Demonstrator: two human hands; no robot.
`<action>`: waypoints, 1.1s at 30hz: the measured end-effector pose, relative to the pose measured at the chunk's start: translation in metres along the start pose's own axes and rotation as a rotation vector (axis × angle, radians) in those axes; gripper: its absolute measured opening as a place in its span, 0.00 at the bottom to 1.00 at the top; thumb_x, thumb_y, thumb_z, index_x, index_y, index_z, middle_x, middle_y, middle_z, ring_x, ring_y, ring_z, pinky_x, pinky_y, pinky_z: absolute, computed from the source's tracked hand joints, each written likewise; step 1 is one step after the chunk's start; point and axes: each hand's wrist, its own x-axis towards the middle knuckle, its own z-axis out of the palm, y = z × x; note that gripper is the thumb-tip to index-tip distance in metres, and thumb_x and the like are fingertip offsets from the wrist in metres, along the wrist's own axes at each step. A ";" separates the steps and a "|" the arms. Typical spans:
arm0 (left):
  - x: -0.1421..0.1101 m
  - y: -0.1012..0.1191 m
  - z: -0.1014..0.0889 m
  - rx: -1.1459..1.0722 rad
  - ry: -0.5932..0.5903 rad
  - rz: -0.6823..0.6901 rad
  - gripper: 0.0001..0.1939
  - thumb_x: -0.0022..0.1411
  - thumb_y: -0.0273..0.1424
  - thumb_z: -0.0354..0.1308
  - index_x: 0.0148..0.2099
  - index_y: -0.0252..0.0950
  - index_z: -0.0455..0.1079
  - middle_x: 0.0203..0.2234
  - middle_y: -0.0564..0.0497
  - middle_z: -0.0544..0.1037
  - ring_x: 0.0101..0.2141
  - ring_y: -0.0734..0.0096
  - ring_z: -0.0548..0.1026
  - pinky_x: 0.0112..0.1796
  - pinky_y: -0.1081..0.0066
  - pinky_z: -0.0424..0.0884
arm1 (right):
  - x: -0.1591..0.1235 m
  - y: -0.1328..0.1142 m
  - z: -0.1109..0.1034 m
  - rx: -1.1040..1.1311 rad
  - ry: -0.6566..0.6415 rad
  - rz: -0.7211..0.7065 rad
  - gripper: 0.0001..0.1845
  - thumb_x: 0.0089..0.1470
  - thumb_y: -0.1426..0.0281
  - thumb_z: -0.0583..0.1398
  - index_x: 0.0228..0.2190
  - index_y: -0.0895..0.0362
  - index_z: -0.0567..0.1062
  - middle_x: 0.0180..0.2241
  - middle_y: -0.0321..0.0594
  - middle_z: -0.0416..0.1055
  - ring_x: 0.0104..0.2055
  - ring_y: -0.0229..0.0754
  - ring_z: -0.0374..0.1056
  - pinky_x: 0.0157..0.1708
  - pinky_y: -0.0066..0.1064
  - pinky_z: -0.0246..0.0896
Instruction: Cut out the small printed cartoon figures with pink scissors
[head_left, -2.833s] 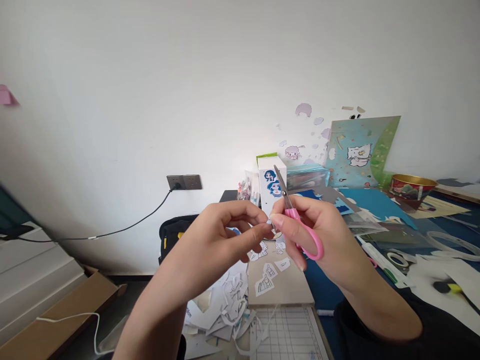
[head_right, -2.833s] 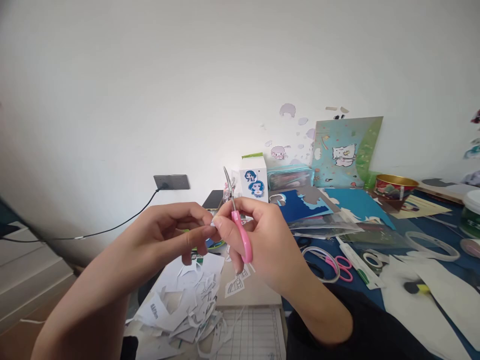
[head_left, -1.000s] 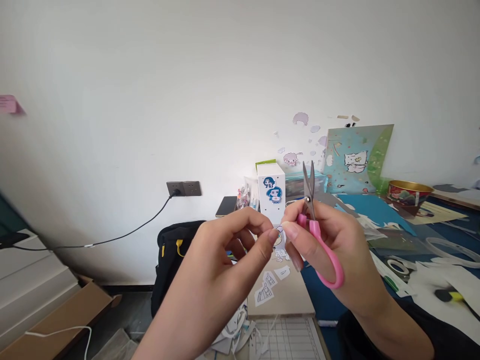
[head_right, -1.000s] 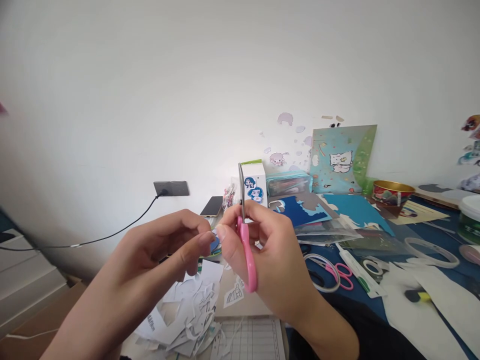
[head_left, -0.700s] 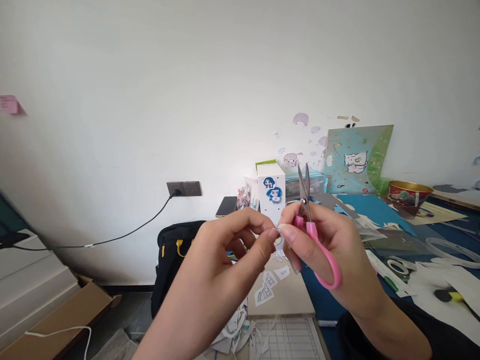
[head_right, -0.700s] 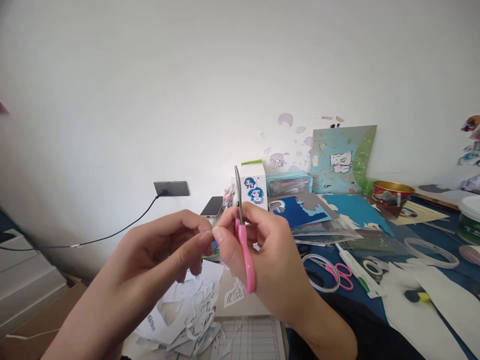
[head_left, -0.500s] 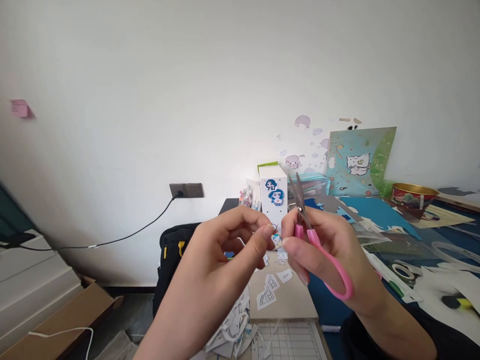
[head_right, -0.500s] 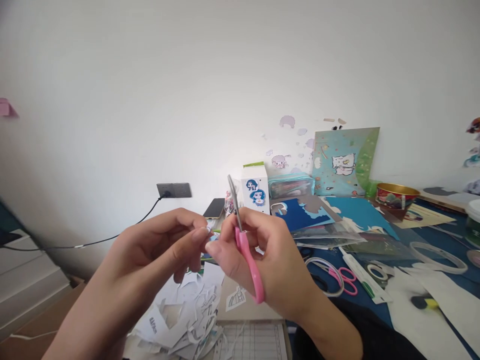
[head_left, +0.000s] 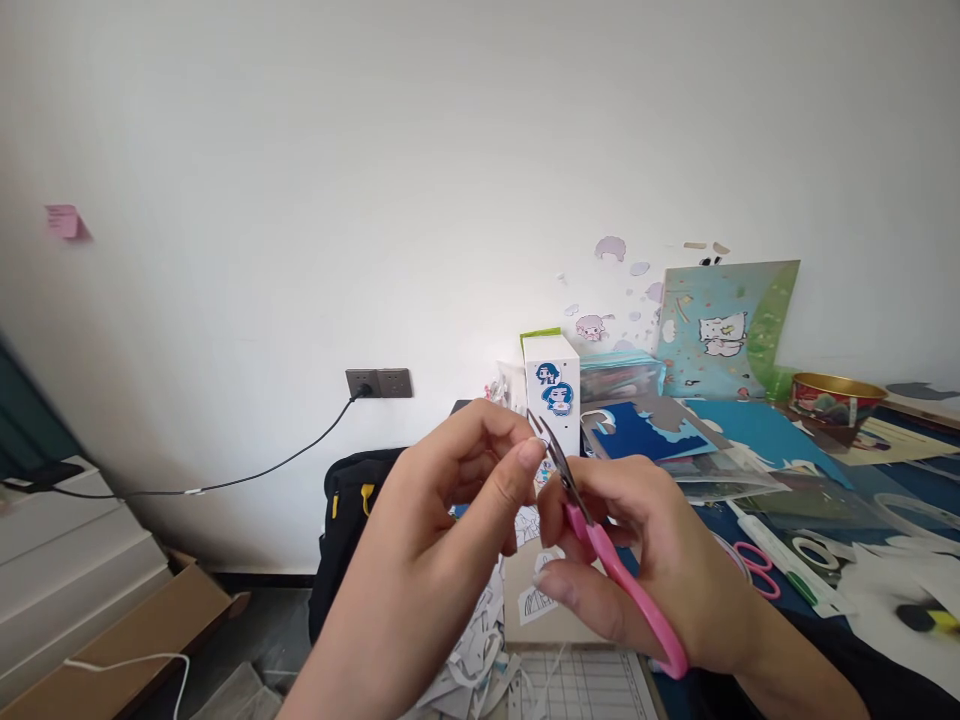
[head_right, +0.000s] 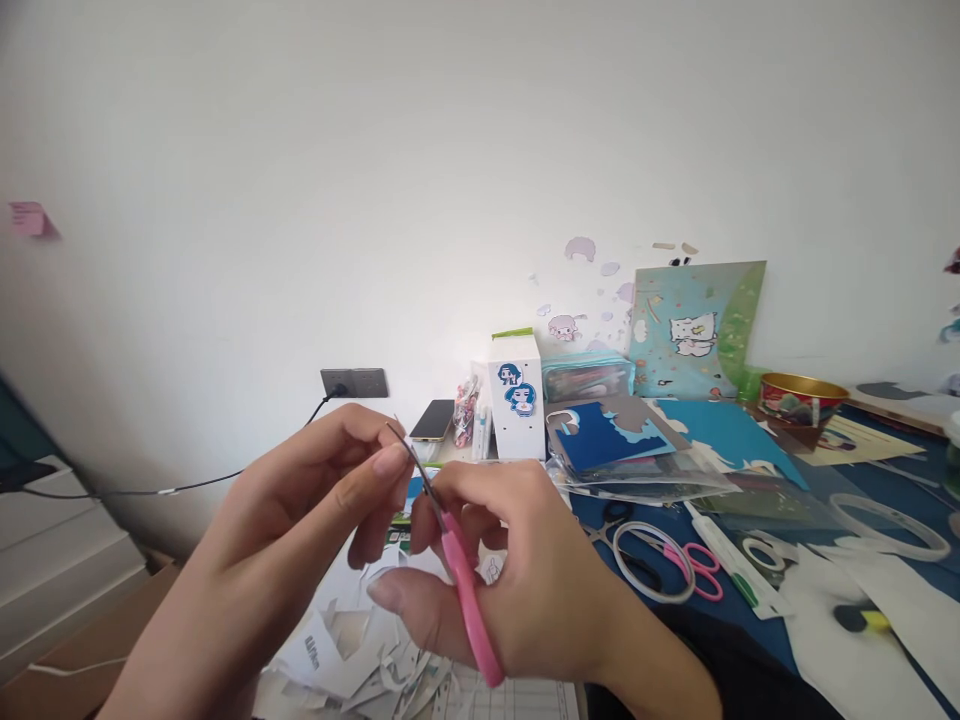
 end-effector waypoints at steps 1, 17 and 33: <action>0.000 0.001 0.000 0.001 -0.001 0.001 0.10 0.64 0.31 0.50 0.29 0.38 0.63 0.21 0.59 0.68 0.22 0.82 0.63 0.24 0.83 0.61 | 0.000 0.000 0.001 -0.009 0.008 -0.019 0.11 0.44 0.70 0.64 0.24 0.55 0.65 0.20 0.28 0.57 0.21 0.32 0.52 0.20 0.25 0.49; -0.001 0.007 0.003 -0.067 -0.033 0.031 0.11 0.65 0.27 0.50 0.28 0.37 0.63 0.19 0.61 0.66 0.22 0.85 0.64 0.24 0.84 0.60 | 0.001 0.001 0.006 0.069 0.031 -0.139 0.08 0.44 0.74 0.64 0.26 0.54 0.68 0.21 0.26 0.60 0.22 0.30 0.54 0.20 0.21 0.50; -0.003 0.007 0.003 -0.111 -0.029 0.004 0.10 0.64 0.25 0.50 0.28 0.37 0.62 0.20 0.60 0.66 0.23 0.84 0.65 0.24 0.83 0.61 | 0.001 0.000 0.008 0.009 0.066 -0.129 0.09 0.43 0.79 0.61 0.23 0.55 0.66 0.18 0.25 0.56 0.20 0.30 0.50 0.20 0.23 0.46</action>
